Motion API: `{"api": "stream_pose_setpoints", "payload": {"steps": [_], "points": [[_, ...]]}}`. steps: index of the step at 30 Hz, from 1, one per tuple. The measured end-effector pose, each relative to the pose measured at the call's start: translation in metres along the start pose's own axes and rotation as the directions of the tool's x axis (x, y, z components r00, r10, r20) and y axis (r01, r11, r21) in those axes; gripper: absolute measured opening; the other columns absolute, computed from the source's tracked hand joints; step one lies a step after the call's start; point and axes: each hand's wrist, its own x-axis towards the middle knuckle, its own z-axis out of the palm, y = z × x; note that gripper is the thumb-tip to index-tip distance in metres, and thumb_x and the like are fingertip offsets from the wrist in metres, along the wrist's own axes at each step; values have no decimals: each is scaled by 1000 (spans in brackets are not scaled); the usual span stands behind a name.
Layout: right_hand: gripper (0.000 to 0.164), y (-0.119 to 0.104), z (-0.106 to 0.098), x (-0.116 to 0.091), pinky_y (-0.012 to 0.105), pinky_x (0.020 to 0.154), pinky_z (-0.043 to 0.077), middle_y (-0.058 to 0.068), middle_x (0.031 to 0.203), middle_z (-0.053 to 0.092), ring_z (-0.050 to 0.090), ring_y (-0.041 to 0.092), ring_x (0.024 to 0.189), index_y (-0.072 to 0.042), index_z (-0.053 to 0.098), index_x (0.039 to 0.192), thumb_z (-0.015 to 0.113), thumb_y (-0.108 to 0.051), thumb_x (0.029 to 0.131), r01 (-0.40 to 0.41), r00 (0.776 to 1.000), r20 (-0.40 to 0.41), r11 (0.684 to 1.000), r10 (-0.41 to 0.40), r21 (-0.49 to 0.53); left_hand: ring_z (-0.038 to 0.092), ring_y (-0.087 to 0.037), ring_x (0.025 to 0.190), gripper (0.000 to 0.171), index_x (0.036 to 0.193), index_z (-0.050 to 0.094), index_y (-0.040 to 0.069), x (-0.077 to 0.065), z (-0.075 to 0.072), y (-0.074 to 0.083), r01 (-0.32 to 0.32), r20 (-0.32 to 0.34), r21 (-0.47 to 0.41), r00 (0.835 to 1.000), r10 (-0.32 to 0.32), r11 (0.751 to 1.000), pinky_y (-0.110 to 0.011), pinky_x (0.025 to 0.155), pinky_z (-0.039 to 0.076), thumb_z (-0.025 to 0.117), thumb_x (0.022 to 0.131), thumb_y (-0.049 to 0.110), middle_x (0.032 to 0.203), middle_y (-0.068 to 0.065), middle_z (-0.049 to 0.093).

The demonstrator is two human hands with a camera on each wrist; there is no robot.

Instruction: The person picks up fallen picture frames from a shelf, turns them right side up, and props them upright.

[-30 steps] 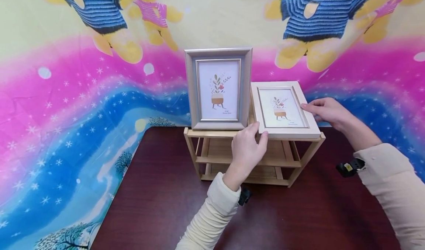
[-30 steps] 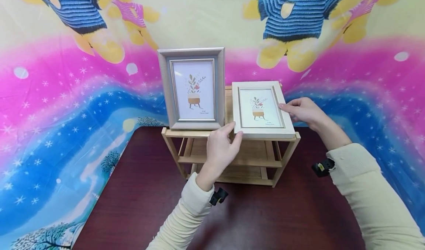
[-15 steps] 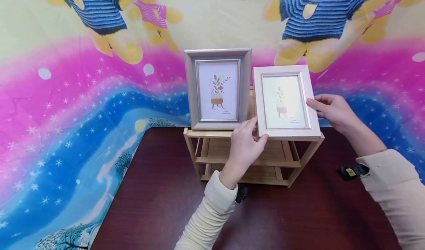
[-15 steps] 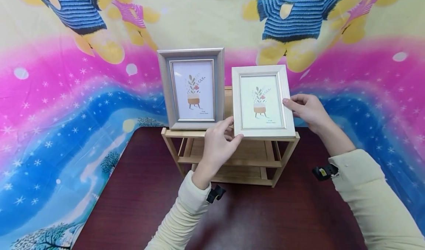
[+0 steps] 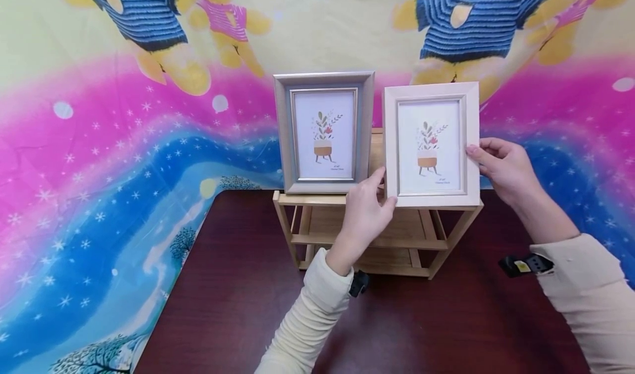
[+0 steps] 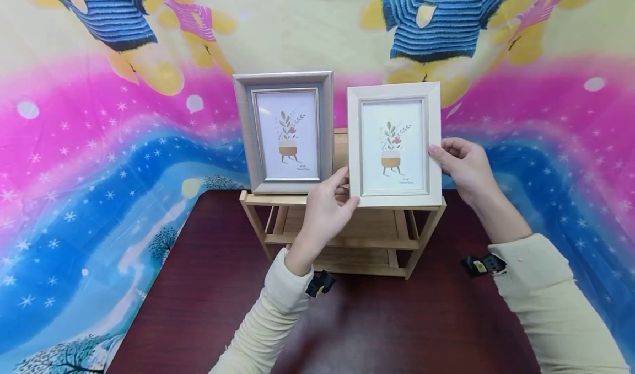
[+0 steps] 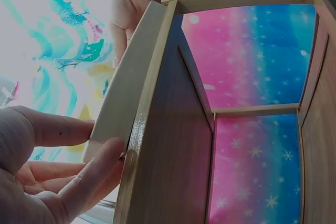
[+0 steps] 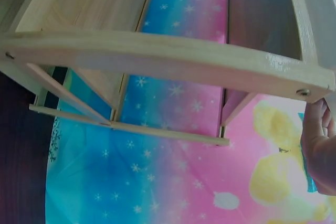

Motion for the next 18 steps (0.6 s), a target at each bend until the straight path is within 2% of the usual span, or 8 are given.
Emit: {"api": "stream_pose_setpoints", "payload": {"steps": [5,10,13,18], "points": [[8,0,6,-5,17,58,50,3,76,59,59,9,68,-10,69,87,68,-12,79,64,998,-28,983,-60,174,64,-13,72,38,114,58,-4,5,-1,0,-36,-43,20,998,37,999,-16,65,46,65,78,4,85,-8,67],[8,2,11,-6,18,56,51,6,73,61,60,10,64,-1,68,86,64,1,80,181,983,-39,928,-178,324,64,-14,74,35,115,58,-5,12,-5,2,-69,-75,49,995,72,996,-17,65,47,63,82,5,86,-10,67],[10,5,12,-6,19,55,51,7,72,62,61,11,62,1,68,86,63,7,79,246,969,-56,897,-243,366,63,-16,76,35,116,57,-7,18,-7,4,-95,-89,45,991,99,994,-18,66,47,61,83,4,88,-12,66],[12,7,15,-7,19,55,51,9,71,63,60,12,61,3,67,87,62,10,78,316,948,-93,874,-304,370,63,-17,76,38,119,54,-8,26,-10,6,-126,-113,-3,986,125,992,-13,65,46,60,83,1,90,-14,65]]}}
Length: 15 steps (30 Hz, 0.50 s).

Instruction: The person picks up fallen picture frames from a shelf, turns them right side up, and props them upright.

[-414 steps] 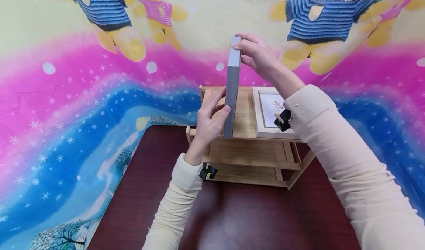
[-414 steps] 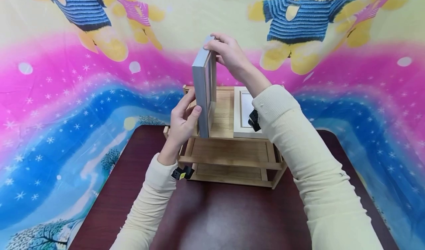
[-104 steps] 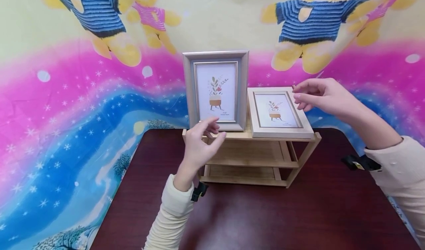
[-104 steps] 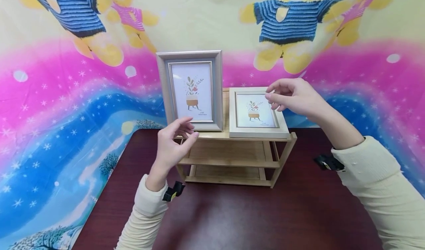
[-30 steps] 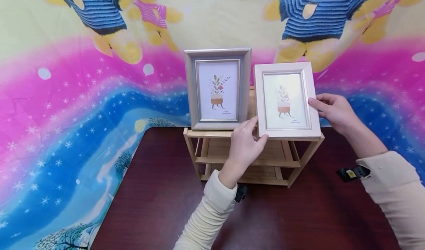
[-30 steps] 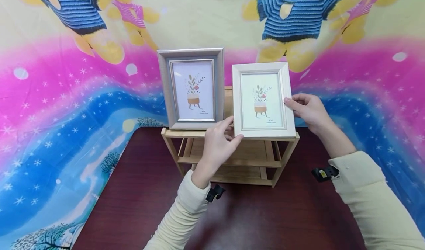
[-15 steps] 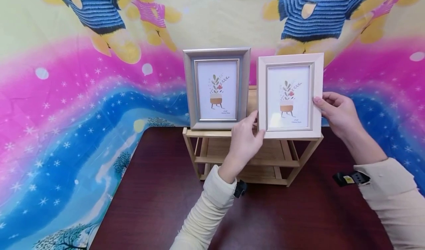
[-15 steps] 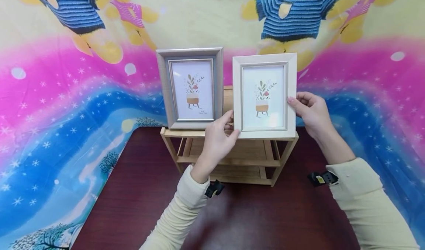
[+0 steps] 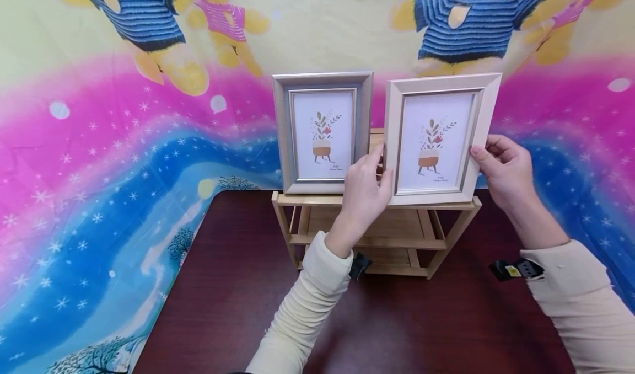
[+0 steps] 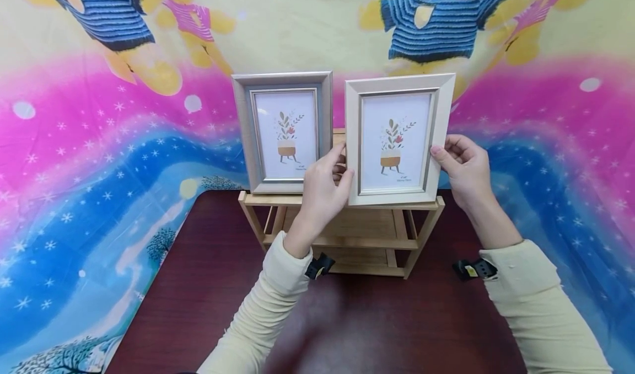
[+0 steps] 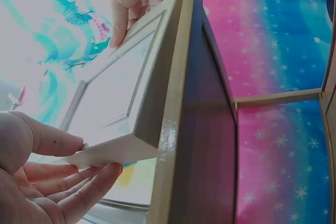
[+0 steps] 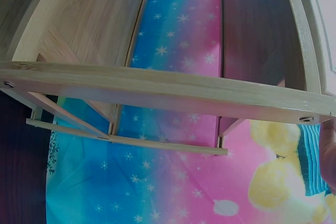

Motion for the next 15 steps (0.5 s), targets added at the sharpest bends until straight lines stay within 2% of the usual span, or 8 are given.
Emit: {"api": "stream_pose_setpoints", "payload": {"steps": [6,12,15], "points": [[13,2,2,-3,20,59,52,11,76,66,61,14,67,7,65,88,62,12,77,62,998,-25,998,-61,22,63,-18,74,40,120,52,-7,11,-4,-1,12,-22,-106,1000,-15,994,-12,65,48,61,81,-2,90,-15,62],[16,4,4,-5,20,61,51,12,79,66,63,16,71,9,63,90,58,16,77,133,991,-2,991,-133,16,64,-21,78,41,120,51,-9,21,-12,-4,41,9,-242,999,-40,969,-11,66,47,61,81,-3,92,-17,60],[18,4,3,-6,19,62,50,13,80,66,63,16,73,10,62,92,56,19,78,151,988,26,988,-152,32,63,-21,78,39,119,53,-8,26,-15,-5,61,32,-280,998,-54,958,-11,66,48,61,81,-3,92,-17,59]]}}
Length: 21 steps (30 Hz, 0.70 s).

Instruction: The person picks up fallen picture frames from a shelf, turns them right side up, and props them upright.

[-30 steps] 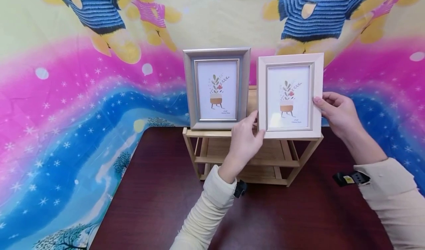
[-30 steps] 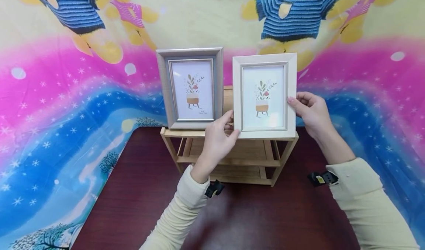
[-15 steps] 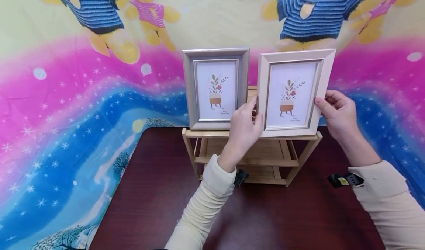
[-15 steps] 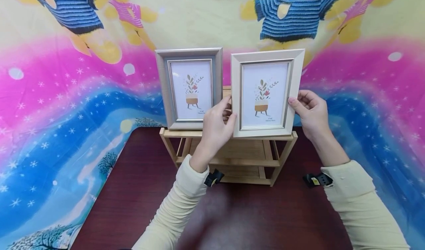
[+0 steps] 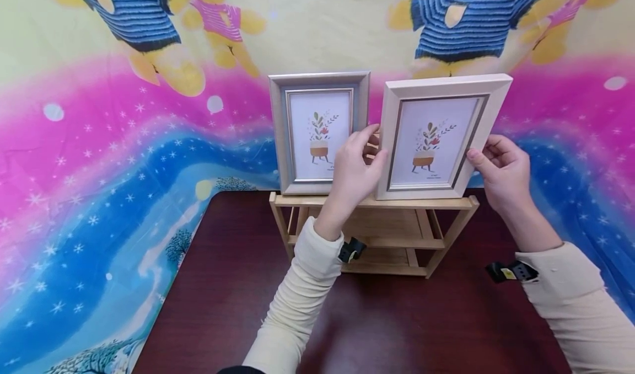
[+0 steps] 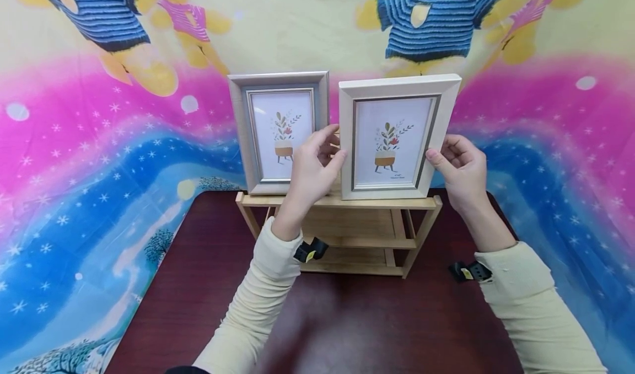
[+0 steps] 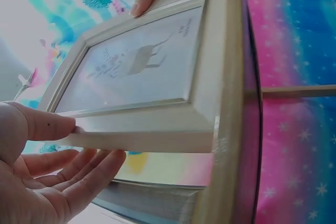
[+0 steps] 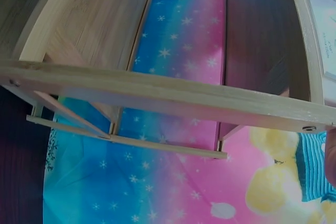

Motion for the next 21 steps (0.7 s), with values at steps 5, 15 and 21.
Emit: {"api": "stream_pose_setpoints", "payload": {"steps": [5,15,21], "points": [[19,-1,0,0,19,62,49,13,81,66,63,16,72,10,63,92,56,19,77,32,999,24,999,-31,-32,63,-20,79,34,114,55,-9,7,-4,4,23,21,-30,1000,-22,999,-13,66,49,61,81,-2,93,-16,58],[29,-30,10,12,20,74,49,13,89,66,61,17,77,17,57,108,57,15,79,162,985,87,962,-146,-218,60,-18,81,30,111,56,-7,12,-6,9,68,48,-33,997,-66,997,-14,68,48,61,82,-4,93,-15,58],[33,-39,9,18,18,77,48,10,97,67,63,18,84,16,55,113,57,14,79,102,989,128,960,-71,-261,60,-19,82,29,111,56,-7,11,-5,9,72,45,-16,996,-71,997,-12,68,47,61,82,-3,94,-15,58]]}}
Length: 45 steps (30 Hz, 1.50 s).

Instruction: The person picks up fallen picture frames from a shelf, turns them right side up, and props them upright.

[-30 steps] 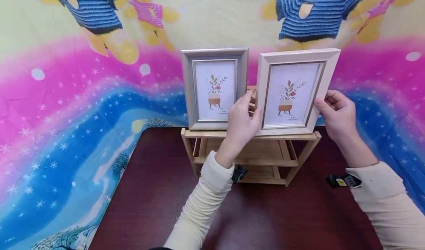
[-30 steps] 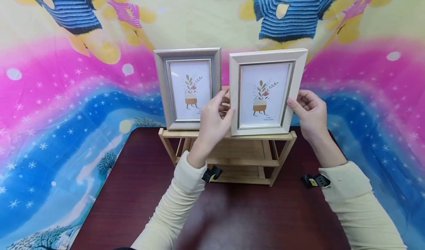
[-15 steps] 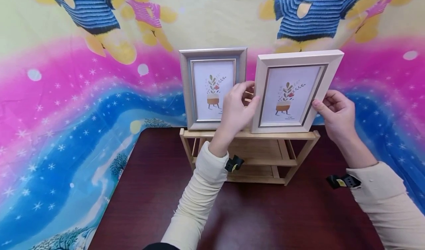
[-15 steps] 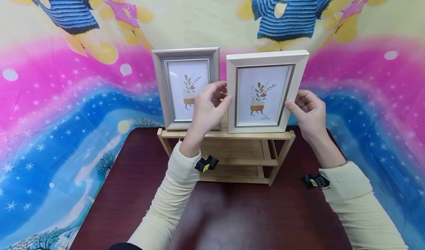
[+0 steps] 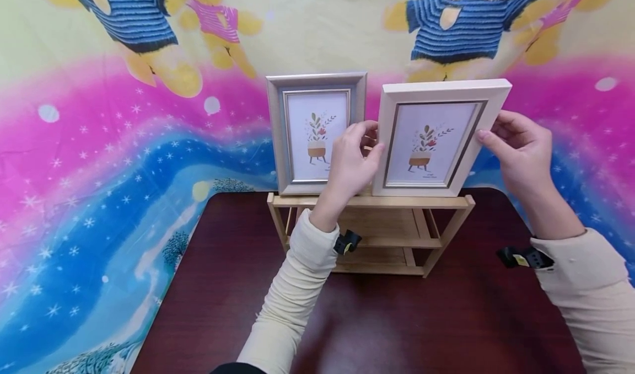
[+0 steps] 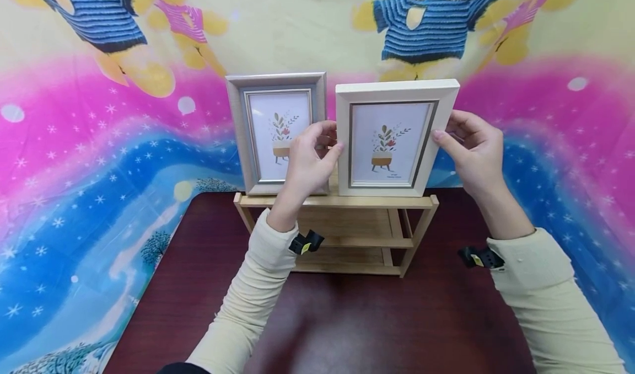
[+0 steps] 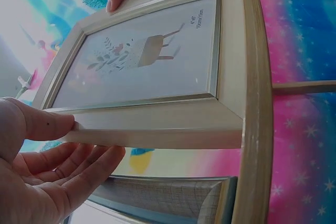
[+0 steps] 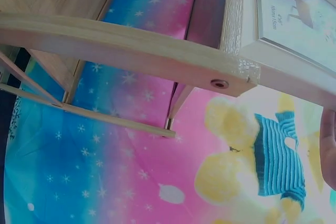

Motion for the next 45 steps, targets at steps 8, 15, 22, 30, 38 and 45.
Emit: {"api": "stream_pose_setpoints", "payload": {"steps": [8,15,22,30,38,45], "points": [[32,4,-1,4,18,74,49,9,91,68,63,18,80,16,57,110,58,15,79,-11,1000,-16,1000,11,18,60,-19,83,29,109,57,-7,-2,3,-2,-46,-17,51,999,47,998,-10,69,46,62,81,-3,96,-15,59],[31,7,-4,10,17,72,49,9,90,68,63,17,79,15,57,110,58,14,79,-8,1000,-4,1000,8,0,60,-19,82,31,110,57,-8,-5,5,-1,-63,-25,55,998,65,996,-10,68,46,64,80,-2,94,-14,59],[30,6,-3,18,18,70,49,8,89,68,62,16,76,16,57,110,57,13,80,25,1000,6,999,-25,-28,59,-17,82,30,109,57,-8,-8,7,-2,-106,-46,83,993,110,991,-10,69,47,65,80,-1,92,-14,59],[26,-18,18,34,19,71,50,15,91,65,60,19,76,12,63,103,64,3,79,120,968,-212,989,-134,-81,59,-18,82,30,108,57,-8,-8,8,-4,-121,-52,96,991,126,988,-11,71,47,65,81,0,93,-14,58],[29,-37,46,36,19,71,44,-2,91,63,56,10,83,-6,67,105,69,-15,77,-125,940,-338,876,-45,-465,59,-17,81,30,108,57,-8,-10,10,-1,-140,-59,120,987,147,983,-11,69,47,65,80,0,92,-13,58],[59,-40,59,40,18,75,35,-7,96,47,41,6,86,-5,49,124,71,-28,74,-268,944,-322,751,78,-604,61,-19,80,29,107,57,-8,-13,15,3,-171,-85,131,979,183,977,-12,67,48,65,80,0,98,-15,59]]}}
